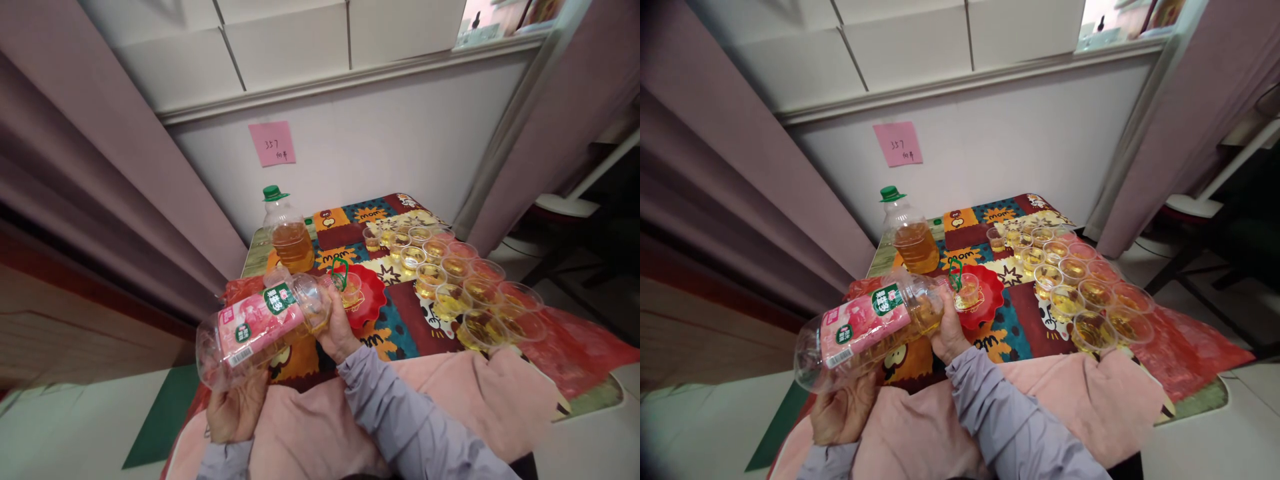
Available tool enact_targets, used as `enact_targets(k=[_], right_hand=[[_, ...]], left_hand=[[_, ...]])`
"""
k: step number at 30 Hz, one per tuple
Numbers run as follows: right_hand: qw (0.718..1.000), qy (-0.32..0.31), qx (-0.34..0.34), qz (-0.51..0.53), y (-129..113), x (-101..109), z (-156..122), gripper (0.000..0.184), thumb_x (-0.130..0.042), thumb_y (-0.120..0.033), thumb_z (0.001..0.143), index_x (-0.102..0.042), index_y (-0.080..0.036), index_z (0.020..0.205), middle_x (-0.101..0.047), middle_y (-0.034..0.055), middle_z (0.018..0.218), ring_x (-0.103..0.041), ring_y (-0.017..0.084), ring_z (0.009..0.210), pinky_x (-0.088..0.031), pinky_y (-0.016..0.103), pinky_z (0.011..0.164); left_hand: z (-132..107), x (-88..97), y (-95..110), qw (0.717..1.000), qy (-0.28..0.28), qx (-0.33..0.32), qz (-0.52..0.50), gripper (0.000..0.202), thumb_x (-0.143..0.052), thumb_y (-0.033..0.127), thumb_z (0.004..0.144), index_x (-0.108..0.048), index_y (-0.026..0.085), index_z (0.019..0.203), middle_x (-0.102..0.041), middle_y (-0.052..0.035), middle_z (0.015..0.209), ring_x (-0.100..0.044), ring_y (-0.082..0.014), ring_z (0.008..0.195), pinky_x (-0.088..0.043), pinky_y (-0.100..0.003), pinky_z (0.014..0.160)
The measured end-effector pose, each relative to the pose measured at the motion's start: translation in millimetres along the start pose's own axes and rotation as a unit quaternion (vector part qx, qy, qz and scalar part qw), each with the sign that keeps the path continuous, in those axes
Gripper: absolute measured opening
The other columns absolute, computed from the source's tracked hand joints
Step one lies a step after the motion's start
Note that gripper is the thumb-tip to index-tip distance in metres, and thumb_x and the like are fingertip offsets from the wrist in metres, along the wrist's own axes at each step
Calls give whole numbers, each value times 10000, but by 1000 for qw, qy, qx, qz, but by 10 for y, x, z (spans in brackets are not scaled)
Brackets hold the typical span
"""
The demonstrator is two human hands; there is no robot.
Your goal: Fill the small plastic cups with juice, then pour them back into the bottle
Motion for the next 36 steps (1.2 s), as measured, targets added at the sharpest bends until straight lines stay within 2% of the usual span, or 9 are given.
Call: enact_targets(k=[4,9,16,22,26,30,33,34,36], right_hand=[[1000,-1,-8,-2,11,10,2,507,-672,-662,940,-789,-212,1141,-863,83,1043,-805,207,868,-656,312,759],[1000,7,-5,7,5,17,9,466,-679,-639,943,-788,-217,1107,-862,79,1062,-813,209,915,-657,313,787],[1000,12,-17,-1,9,34,13,467,-701,-646,940,-785,-224,1122,-867,66,1028,-810,210,864,-656,314,754],[1000,15,-9,-2,8,48,22,465,-689,-641,948,-779,-219,1121,-870,67,1049,-816,220,912,-665,340,809],[1000,2,12,-3,-2,37,28,494,-747,-653,905,-777,-224,1148,-866,64,1087,-817,229,979,-660,356,880],[999,15,41,-15,-1,57,20,481,-783,-626,874,-775,-233,1151,-861,59,1090,-807,244,987,-655,370,885],[993,24,93,-62,-47,84,-6,488,-817,-580,852,-772,-244,1203,-844,55,1164,-786,252,1060,-642,378,920],[990,21,115,-84,-73,85,-20,495,-826,-563,848,-770,-247,1225,-834,53,1201,-773,253,1109,-630,381,960],[978,7,155,-139,-121,72,-53,508,-838,-536,844,-769,-250,1258,-814,49,1255,-738,254,1199,-590,388,1055]], left_hand=[[-15,-33,6,1000,2,-5,-6,746,-758,374,913,-508,315,1614,-739,-100,1485,-764,-315,1267,-682,-390,965],[-34,-78,11,1000,19,2,-17,611,-729,385,937,-605,300,1529,-770,-83,1435,-780,-315,1230,-692,-393,945],[-19,-83,-3,999,-3,3,-41,691,-727,373,929,-527,374,1591,-773,-65,1431,-779,-320,1240,-699,-397,933],[-26,-133,-18,998,-38,8,-47,719,-618,465,1031,-367,387,1700,-703,-91,1537,-739,-309,1312,-678,-412,980],[-27,-207,-66,994,-78,23,-68,696,-569,521,1041,-384,398,1700,-703,-87,1541,-698,-346,1371,-644,-502,1056],[-88,-420,-10,998,-16,-27,-45,571,-595,485,1017,-570,402,1581,-763,-59,1456,-674,-370,1397,-599,-607,1108],[-190,-597,165,985,54,-162,29,530,-633,428,1006,-635,332,1528,-668,-27,1590,-529,-363,1545,-546,-555,1197],[-218,-623,200,977,74,-192,59,539,-658,469,1002,-644,312,1518,-621,-16,1639,-453,-351,1601,-511,-512,1239],[-284,-541,259,947,155,-264,100,699,-669,714,937,-697,233,1445,-614,-71,1641,-378,-366,1641,-429,-484,1304]])
Point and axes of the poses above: each hand's wrist, its own z-axis towards the middle knuckle, its own x-axis out of the back of the hand, y = z × x, the point moved 6 cm from there along z, towards the middle knuckle
